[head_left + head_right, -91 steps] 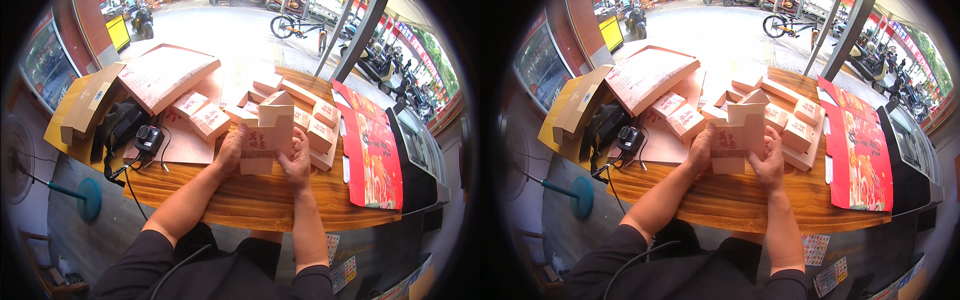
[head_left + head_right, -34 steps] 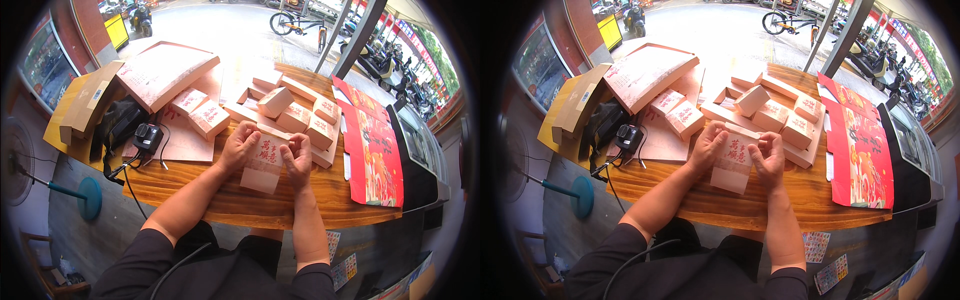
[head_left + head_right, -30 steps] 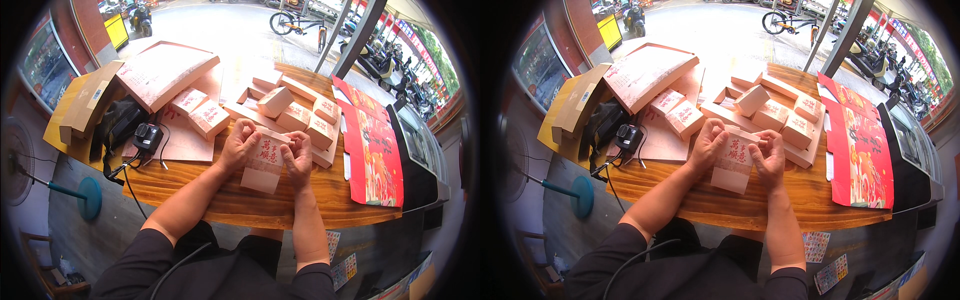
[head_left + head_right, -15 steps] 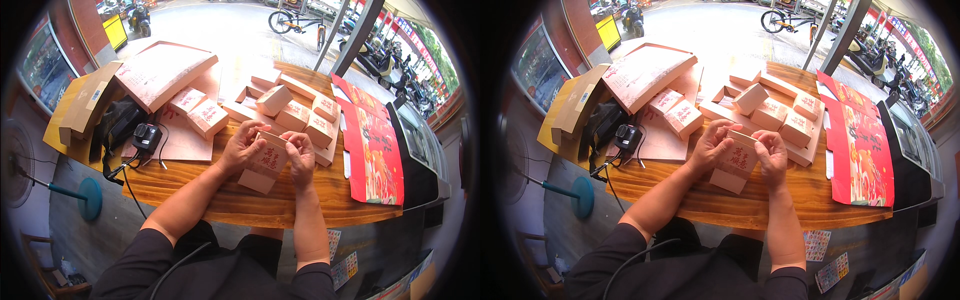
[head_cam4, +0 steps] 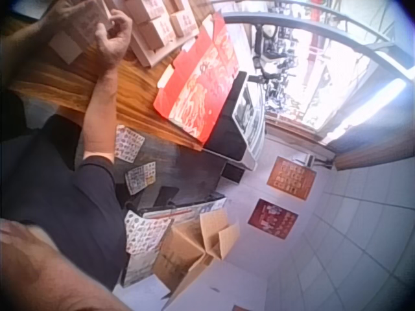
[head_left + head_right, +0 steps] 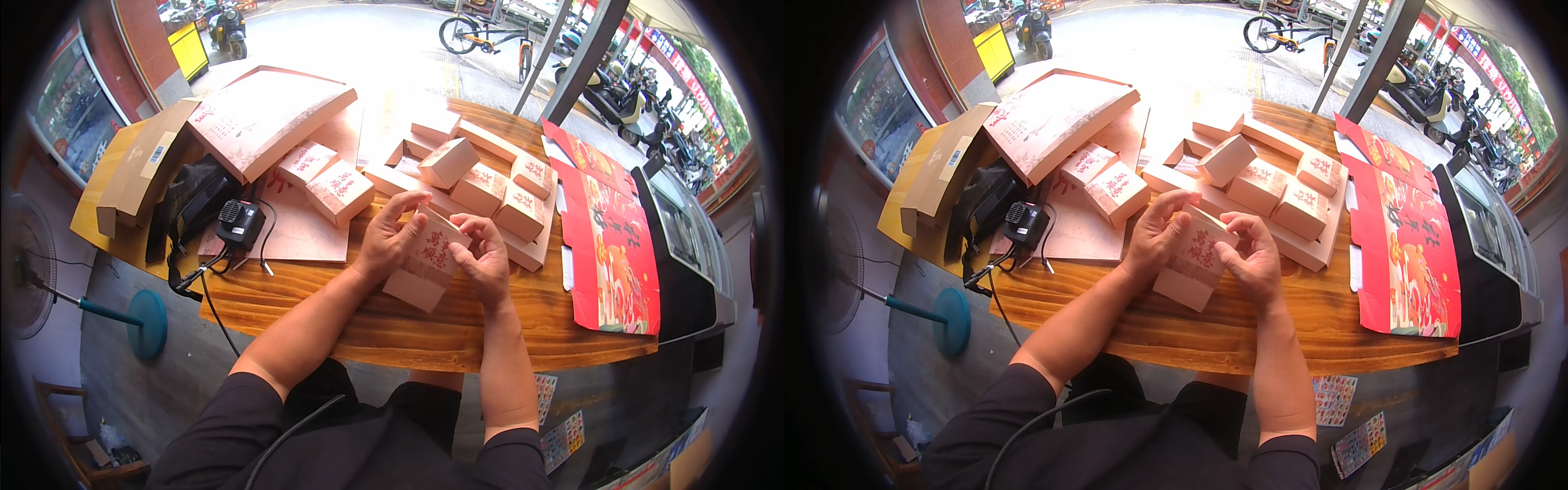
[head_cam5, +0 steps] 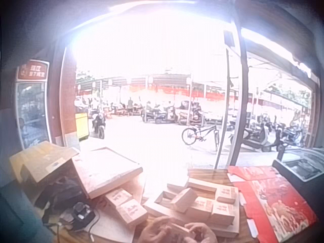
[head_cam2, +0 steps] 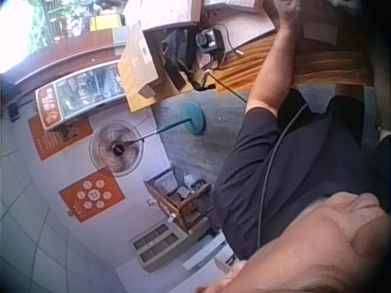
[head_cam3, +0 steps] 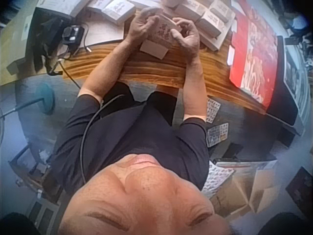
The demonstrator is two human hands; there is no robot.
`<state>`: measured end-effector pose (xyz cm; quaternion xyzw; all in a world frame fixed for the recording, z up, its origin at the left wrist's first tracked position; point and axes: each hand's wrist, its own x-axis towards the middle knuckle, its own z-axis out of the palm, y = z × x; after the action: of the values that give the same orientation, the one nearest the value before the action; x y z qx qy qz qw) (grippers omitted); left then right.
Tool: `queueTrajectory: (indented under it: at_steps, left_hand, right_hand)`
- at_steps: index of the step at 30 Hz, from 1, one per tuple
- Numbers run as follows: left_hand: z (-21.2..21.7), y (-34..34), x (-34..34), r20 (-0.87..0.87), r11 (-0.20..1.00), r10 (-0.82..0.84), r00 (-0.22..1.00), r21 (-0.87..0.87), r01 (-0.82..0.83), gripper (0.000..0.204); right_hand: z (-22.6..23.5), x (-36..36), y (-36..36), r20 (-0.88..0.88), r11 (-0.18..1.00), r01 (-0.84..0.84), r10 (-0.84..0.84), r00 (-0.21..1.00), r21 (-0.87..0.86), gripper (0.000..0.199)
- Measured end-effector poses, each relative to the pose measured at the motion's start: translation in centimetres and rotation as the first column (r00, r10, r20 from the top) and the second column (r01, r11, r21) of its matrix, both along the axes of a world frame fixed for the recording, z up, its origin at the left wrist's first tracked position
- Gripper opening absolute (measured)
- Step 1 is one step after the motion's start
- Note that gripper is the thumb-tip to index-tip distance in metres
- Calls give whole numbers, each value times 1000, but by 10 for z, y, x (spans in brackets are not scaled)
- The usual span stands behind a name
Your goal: The person assembles small paper boxes by hand on a wooden table, folding the precut cardboard sides and base into place.
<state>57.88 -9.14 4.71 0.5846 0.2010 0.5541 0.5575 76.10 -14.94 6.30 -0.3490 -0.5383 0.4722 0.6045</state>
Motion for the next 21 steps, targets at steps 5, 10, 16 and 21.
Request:
queueTrajectory:
  at_steps: [5,10,16,21]
  left_hand:
    - [7,-3,-4,11,998,-32,999,-50,33,26]
    - [9,-2,-6,8,996,-55,998,-70,55,21]
    - [7,-1,-6,78,971,-191,978,-128,200,33]
    - [15,4,-13,-197,964,-137,971,200,176,62]
  right_hand:
    - [1,-2,0,-11,1000,6,-6,1000,22,27]
    - [0,-2,0,14,996,56,-57,998,63,24]
    - [-9,2,4,-67,993,119,-119,991,-5,18]
    - [-7,4,7,-325,982,143,-176,929,-125,16]
